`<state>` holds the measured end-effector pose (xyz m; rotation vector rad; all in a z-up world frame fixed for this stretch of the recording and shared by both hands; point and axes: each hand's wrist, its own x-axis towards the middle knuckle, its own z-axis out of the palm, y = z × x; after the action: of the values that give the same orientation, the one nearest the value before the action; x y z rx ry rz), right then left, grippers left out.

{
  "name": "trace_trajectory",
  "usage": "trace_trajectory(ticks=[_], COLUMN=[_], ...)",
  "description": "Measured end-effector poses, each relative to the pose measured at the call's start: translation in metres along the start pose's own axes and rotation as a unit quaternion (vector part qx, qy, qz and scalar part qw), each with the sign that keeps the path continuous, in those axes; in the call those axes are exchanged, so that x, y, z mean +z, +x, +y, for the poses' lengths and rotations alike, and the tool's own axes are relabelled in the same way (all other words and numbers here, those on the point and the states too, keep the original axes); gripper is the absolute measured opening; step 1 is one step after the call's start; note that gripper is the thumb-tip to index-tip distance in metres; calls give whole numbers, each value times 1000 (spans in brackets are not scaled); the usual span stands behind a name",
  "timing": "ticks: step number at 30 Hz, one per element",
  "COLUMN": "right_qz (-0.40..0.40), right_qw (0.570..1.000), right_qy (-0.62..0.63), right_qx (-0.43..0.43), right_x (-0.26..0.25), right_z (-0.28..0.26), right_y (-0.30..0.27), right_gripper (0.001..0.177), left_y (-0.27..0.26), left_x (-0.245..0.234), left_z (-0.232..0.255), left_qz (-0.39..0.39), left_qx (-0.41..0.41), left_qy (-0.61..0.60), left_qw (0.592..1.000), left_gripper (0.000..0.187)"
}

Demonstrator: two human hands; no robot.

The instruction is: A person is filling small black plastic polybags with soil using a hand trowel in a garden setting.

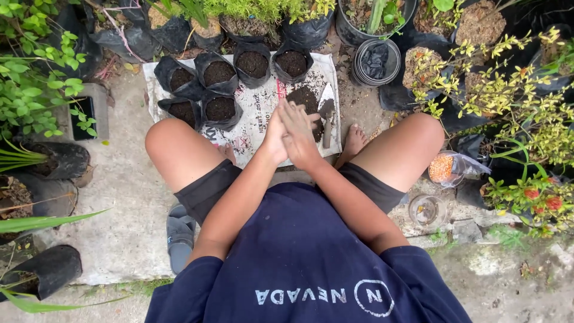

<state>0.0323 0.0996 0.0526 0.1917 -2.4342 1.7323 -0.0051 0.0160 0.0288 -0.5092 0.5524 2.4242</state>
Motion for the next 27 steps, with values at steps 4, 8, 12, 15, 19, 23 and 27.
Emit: trace_trajectory(ticks=[4, 8, 12, 15, 19, 23, 27], right_qz=[-7, -20, -48, -41, -111, -78, -47], right_qw=[983, 934, 714, 733, 608, 644, 715], right_qy=[-178, 206, 655, 642, 773, 736, 635], right_qx=[39, 291, 243, 223, 143, 193, 287], right_x=[2, 8, 5, -25, -45, -39, -16], right_z=[60, 70, 51, 0, 29, 44, 72], right_y=[5, 2, 1, 9, 7, 5, -9], right_gripper=[53, 73, 76, 84, 72, 66, 44], left_y=[3, -17, 31, 26, 51, 24, -10], left_x=[-9, 2, -73, -57, -94, -54, -8], left_z=[9, 4, 4, 22, 18, 13, 19], left_qz=[-32, -68, -50, 144, 104, -13, -77], left_qx=[15, 318, 396, 227, 33, -35, -58], left_qy=[45, 618, 787, 725, 387, 238, 148], left_qw=[998, 716, 470, 634, 916, 971, 984], left_gripper=[73, 71, 67, 56, 84, 88, 85])
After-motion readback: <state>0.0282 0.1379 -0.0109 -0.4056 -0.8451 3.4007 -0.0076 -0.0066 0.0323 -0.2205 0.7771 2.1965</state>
